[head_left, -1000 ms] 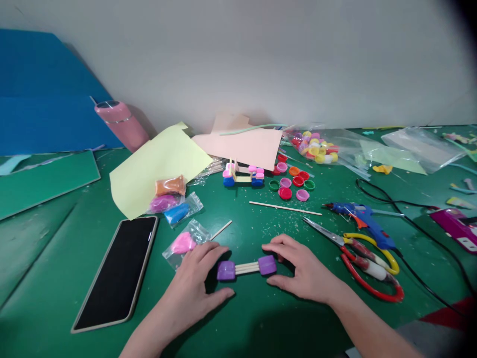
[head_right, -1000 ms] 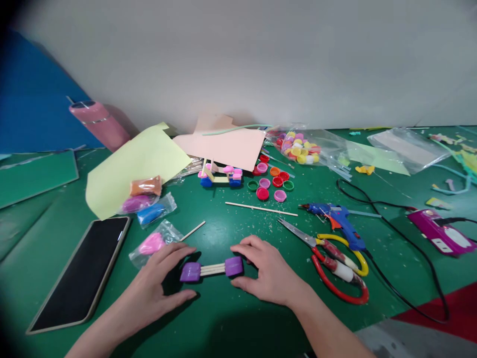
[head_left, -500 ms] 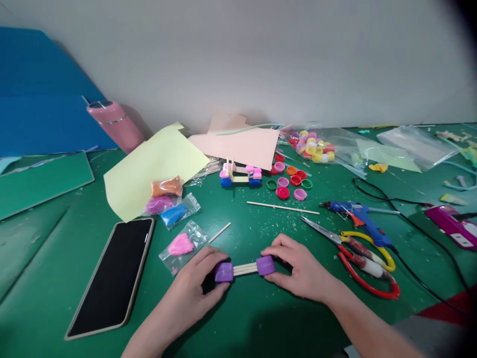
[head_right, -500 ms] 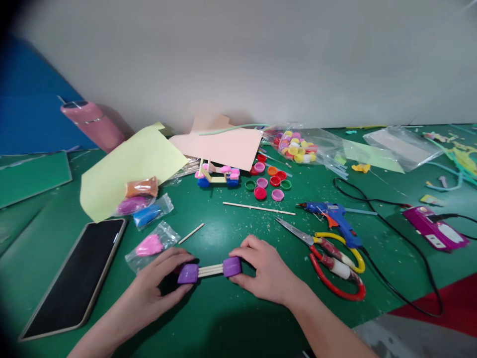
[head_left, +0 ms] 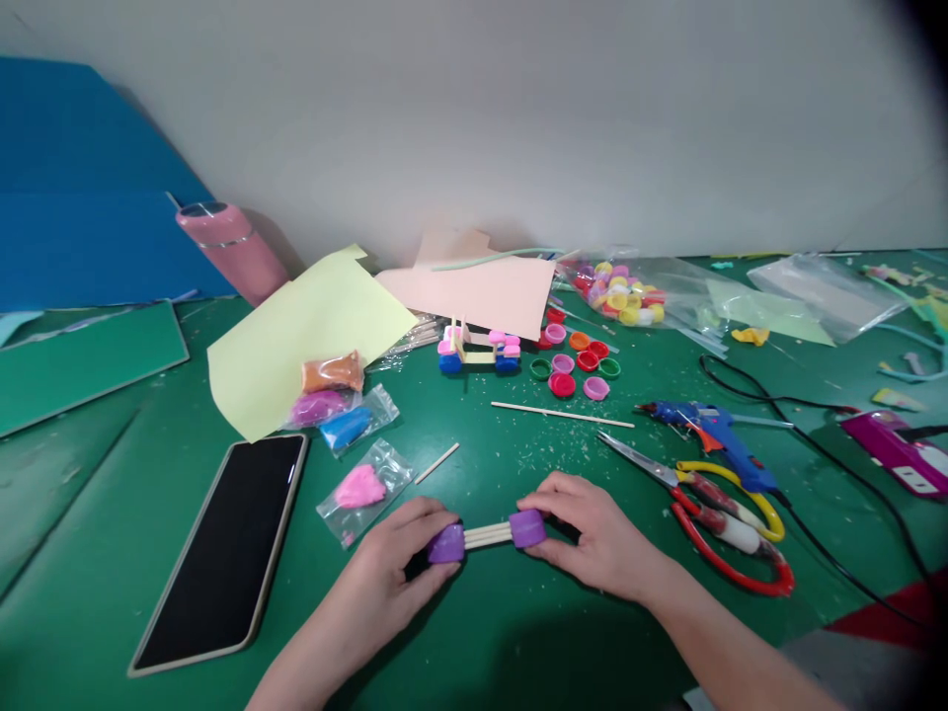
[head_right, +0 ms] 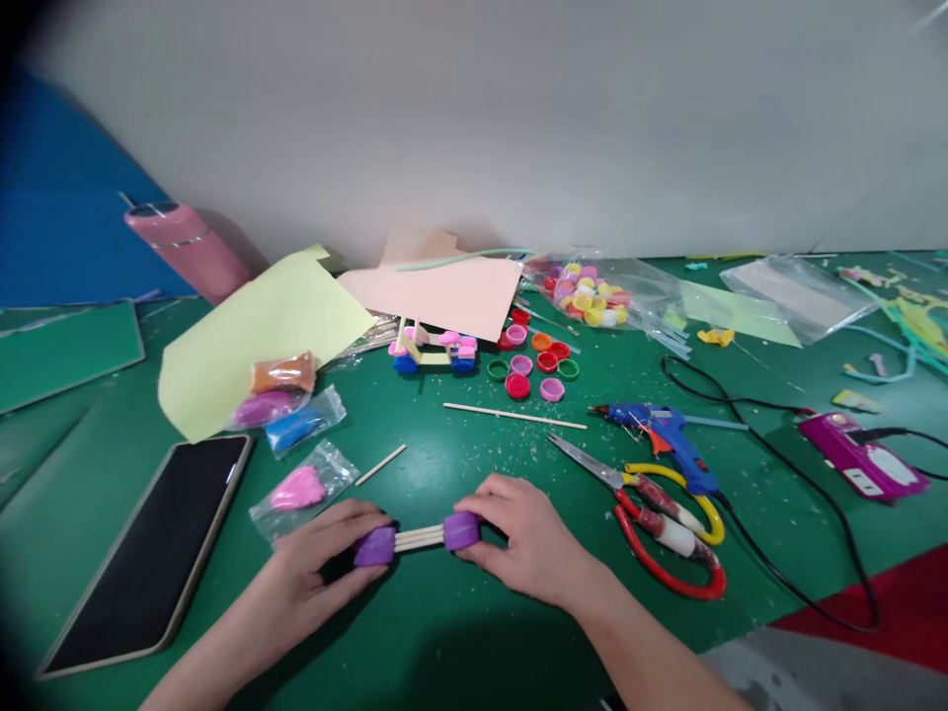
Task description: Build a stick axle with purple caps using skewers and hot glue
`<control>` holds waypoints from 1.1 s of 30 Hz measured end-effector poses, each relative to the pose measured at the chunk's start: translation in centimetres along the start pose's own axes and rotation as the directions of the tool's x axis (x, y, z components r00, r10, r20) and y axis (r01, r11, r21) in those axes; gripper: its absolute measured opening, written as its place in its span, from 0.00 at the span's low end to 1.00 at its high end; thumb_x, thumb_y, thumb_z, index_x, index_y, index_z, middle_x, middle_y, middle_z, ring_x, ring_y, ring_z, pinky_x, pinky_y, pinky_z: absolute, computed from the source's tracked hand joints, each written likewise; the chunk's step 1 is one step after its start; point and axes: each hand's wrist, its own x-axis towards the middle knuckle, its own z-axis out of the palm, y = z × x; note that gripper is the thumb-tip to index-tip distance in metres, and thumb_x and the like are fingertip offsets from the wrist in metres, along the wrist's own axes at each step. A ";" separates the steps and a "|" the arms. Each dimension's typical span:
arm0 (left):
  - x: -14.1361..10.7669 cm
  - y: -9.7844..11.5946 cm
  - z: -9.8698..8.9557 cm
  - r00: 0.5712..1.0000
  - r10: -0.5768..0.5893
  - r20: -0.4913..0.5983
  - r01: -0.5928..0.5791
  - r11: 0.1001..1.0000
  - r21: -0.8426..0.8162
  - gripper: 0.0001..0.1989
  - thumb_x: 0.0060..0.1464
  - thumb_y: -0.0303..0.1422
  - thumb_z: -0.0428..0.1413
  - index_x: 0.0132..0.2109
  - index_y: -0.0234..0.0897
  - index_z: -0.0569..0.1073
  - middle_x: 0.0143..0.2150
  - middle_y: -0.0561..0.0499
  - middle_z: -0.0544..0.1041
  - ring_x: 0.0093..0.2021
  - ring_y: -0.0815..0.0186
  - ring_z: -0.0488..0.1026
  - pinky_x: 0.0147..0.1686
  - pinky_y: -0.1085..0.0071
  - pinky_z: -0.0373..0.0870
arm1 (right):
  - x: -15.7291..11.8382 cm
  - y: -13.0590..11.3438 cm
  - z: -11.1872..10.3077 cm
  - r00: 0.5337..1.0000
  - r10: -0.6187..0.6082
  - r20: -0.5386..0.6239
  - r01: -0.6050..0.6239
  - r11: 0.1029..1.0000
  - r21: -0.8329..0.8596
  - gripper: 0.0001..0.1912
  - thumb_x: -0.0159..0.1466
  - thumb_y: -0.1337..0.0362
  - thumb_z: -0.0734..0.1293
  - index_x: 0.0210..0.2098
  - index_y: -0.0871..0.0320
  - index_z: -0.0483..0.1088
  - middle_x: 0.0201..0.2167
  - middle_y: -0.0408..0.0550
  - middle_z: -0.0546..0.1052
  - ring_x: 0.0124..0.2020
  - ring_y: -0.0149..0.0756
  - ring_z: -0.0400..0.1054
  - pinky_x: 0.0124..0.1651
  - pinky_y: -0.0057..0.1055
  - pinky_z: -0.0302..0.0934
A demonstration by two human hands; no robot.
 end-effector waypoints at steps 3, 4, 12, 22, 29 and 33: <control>0.0 0.1 -0.1 1.000 0.001 -0.001 -0.001 1.000 0.002 0.08 0.54 0.27 0.51 0.42 0.38 0.70 0.39 0.47 0.71 0.38 0.64 0.69 0.38 0.70 0.67 | 0.0 0.0 0.0 1.000 0.007 0.006 -0.006 1.000 -0.006 0.12 0.58 0.63 0.66 0.43 0.56 0.69 0.34 0.47 0.72 0.35 0.35 0.65 0.35 0.30 0.57; 0.0 0.1 -0.1 1.000 0.002 -0.002 -0.002 1.000 0.002 0.08 0.54 0.27 0.51 0.42 0.38 0.70 0.39 0.47 0.71 0.39 0.64 0.69 0.38 0.70 0.67 | 0.0 0.0 -0.1 1.000 0.009 0.005 -0.009 1.000 -0.010 0.12 0.58 0.62 0.66 0.42 0.56 0.69 0.34 0.46 0.72 0.35 0.35 0.65 0.35 0.30 0.56; 0.1 0.2 -0.2 1.000 -0.016 0.011 0.016 1.000 -0.007 0.08 0.54 0.27 0.51 0.41 0.38 0.70 0.39 0.48 0.71 0.39 0.64 0.70 0.38 0.70 0.67 | 0.0 -0.2 -0.1 1.000 0.020 0.002 -0.020 1.000 -0.007 0.12 0.57 0.64 0.67 0.41 0.57 0.70 0.33 0.46 0.71 0.33 0.34 0.64 0.35 0.29 0.55; 0.1 0.6 -0.4 0.999 -0.049 0.020 0.049 0.999 0.009 0.08 0.54 0.28 0.51 0.41 0.37 0.71 0.39 0.48 0.72 0.40 0.63 0.69 0.40 0.70 0.66 | 0.0 -0.1 0.0 1.000 0.023 0.007 -0.023 1.000 0.006 0.12 0.58 0.63 0.67 0.41 0.58 0.70 0.32 0.46 0.71 0.33 0.33 0.63 0.34 0.28 0.54; 0.0 0.5 -0.3 0.997 -0.072 0.014 0.072 0.997 0.020 0.07 0.53 0.28 0.51 0.41 0.38 0.71 0.40 0.48 0.72 0.40 0.64 0.69 0.41 0.70 0.66 | 0.1 -0.2 0.1 0.999 0.039 0.006 -0.039 0.999 0.004 0.11 0.58 0.62 0.67 0.41 0.57 0.70 0.32 0.45 0.70 0.32 0.33 0.63 0.34 0.29 0.53; -0.1 0.4 -0.3 0.997 -0.079 0.015 0.078 0.997 0.025 0.08 0.53 0.27 0.51 0.41 0.38 0.71 0.40 0.48 0.72 0.40 0.64 0.69 0.41 0.70 0.66 | 0.1 -0.4 0.0 0.998 0.058 0.019 -0.059 0.998 0.008 0.11 0.58 0.62 0.66 0.40 0.56 0.70 0.32 0.45 0.70 0.32 0.34 0.63 0.34 0.29 0.53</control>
